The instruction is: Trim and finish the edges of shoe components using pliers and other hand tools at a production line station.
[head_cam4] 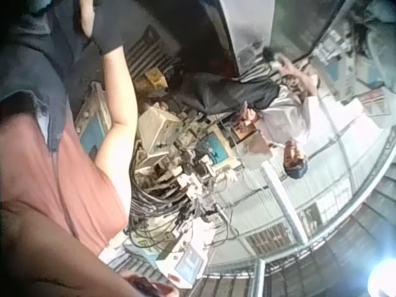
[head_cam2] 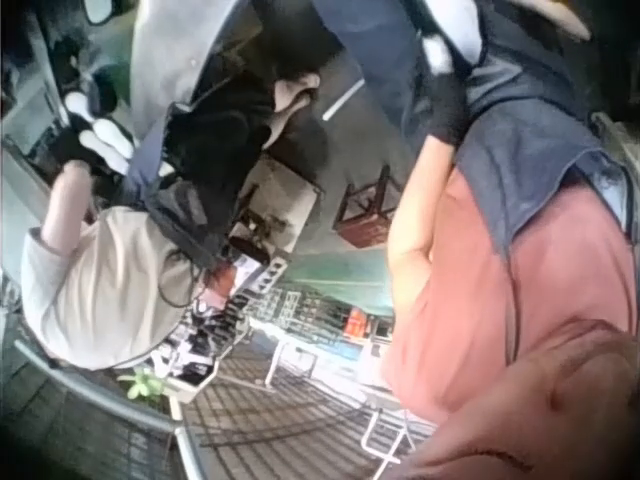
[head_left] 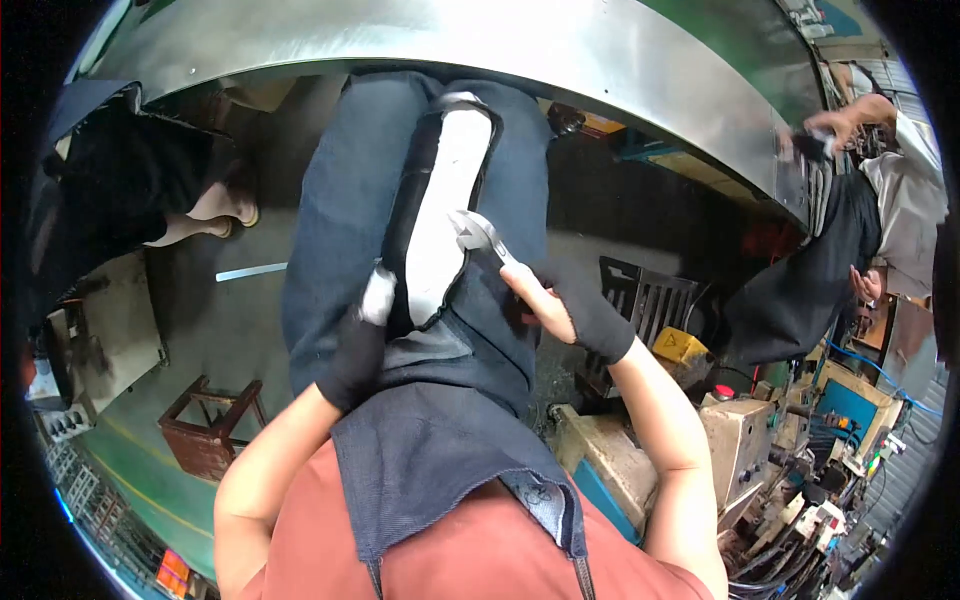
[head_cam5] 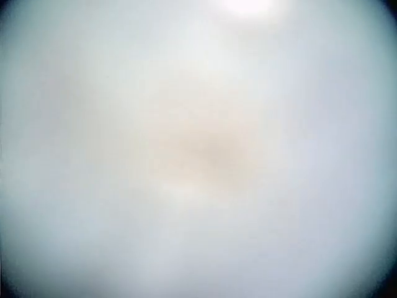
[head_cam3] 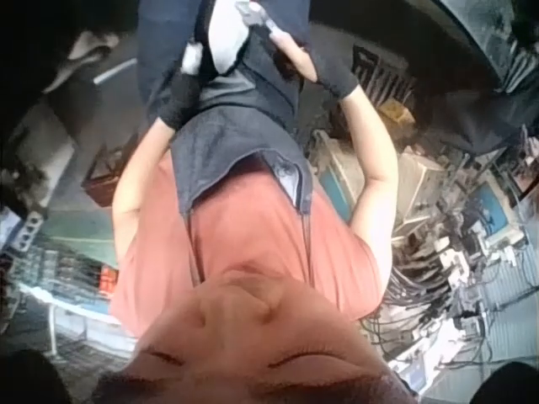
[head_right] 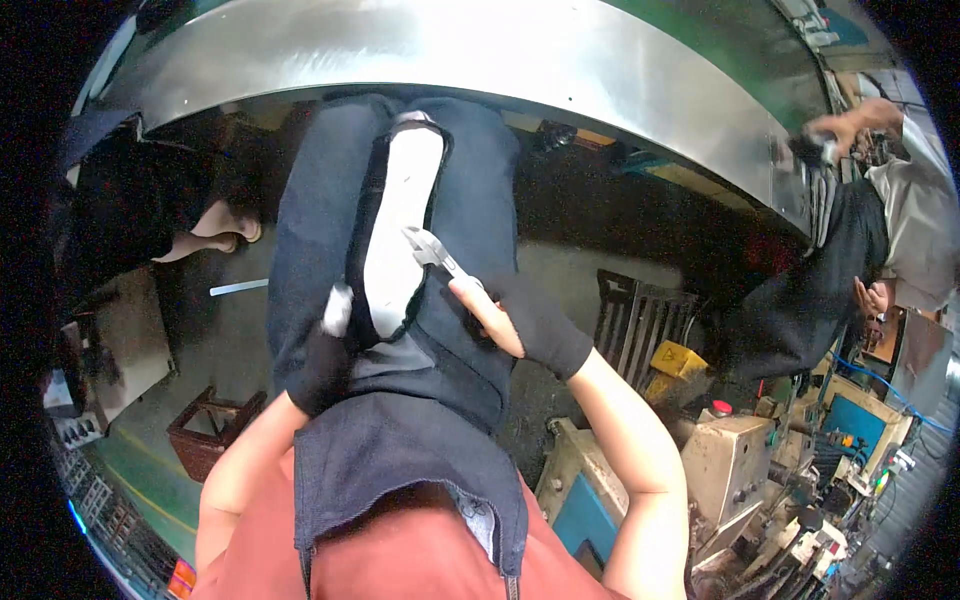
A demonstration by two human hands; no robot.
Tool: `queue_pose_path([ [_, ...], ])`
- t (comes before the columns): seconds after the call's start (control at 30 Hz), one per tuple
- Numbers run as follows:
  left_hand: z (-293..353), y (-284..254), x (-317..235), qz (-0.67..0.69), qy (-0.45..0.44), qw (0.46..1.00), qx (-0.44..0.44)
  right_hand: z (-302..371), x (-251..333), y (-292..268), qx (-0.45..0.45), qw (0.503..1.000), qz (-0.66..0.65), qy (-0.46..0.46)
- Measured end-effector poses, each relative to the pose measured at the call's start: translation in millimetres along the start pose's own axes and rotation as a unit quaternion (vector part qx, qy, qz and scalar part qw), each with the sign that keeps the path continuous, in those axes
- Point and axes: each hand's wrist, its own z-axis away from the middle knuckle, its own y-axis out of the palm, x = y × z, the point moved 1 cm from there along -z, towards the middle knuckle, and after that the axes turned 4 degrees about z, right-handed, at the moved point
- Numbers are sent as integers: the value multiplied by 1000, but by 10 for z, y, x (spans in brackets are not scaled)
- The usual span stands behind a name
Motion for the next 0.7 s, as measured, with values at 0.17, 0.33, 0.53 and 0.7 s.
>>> queue_pose_path([
  [0.17,-434,157,-31,-437,235,862,-101,93,44,-38,21,999,-30,-3],
  [0.33,-353,100,-80,-360,248,899,-22,314,726,-54,-100,951,75,-281],
  [0.53,-245,87,-211,-372,175,910,59,-140,336,-33,-67,964,145,-214],
  [0.7,197,185,-1247,-587,148,793,71,-96,68,-51,-89,966,90,-225],
])
